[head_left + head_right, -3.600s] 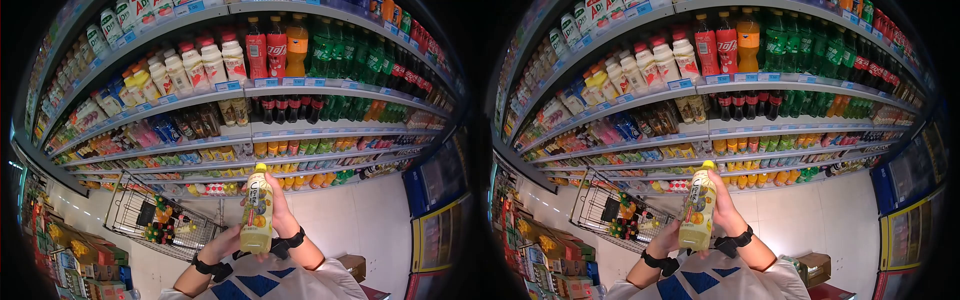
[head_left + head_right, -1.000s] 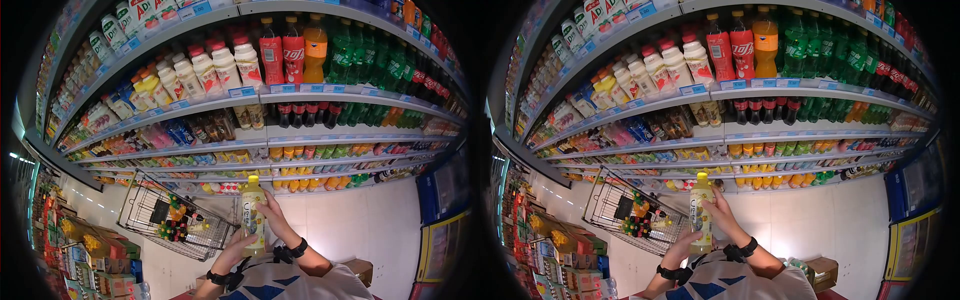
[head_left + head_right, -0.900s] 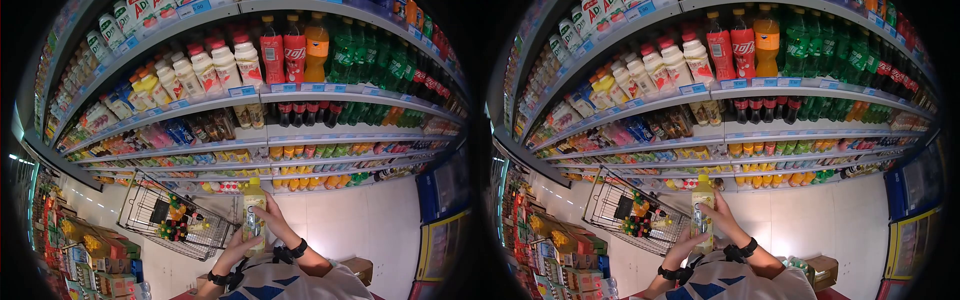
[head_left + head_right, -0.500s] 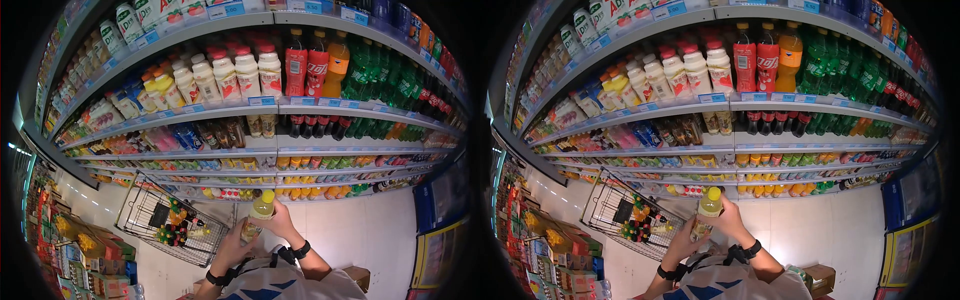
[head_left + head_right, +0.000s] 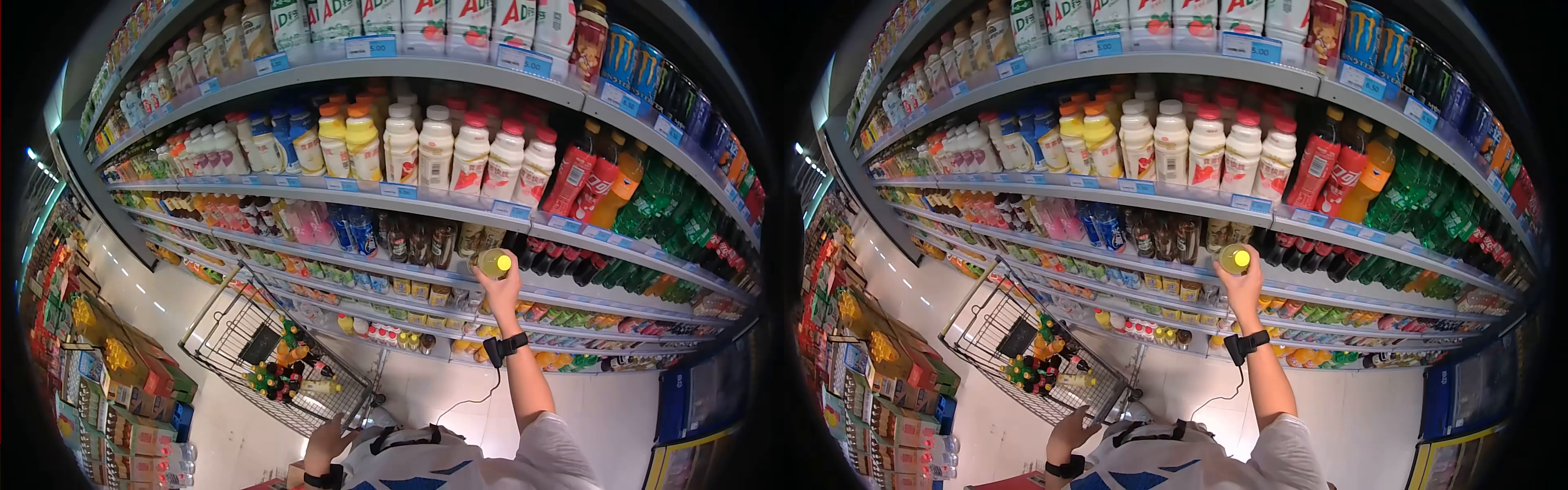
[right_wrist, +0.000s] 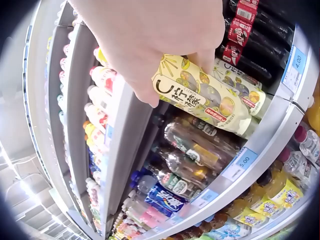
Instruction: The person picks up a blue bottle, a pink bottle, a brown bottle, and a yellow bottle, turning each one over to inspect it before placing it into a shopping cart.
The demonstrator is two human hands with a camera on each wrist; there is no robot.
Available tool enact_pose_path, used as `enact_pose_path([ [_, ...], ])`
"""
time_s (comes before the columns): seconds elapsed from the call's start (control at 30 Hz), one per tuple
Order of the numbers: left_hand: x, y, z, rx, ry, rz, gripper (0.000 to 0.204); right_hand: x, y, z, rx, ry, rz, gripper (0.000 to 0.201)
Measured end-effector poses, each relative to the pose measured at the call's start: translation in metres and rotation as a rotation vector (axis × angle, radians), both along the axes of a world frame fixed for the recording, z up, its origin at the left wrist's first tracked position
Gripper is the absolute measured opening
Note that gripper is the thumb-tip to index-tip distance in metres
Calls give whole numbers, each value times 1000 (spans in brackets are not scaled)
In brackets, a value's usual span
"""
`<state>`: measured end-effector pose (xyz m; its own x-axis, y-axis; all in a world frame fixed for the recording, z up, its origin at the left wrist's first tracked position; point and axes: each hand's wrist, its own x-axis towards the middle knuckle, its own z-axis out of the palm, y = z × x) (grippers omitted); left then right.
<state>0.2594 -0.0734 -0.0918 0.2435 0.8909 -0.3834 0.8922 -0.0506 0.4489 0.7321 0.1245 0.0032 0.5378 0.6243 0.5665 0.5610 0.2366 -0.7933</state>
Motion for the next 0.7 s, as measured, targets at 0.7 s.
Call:
enact_pose_path([
  [0.7, -51, -2, -56, -73, -169, 291, 68, 10, 103, -64, -254, -99, -83, 51],
])
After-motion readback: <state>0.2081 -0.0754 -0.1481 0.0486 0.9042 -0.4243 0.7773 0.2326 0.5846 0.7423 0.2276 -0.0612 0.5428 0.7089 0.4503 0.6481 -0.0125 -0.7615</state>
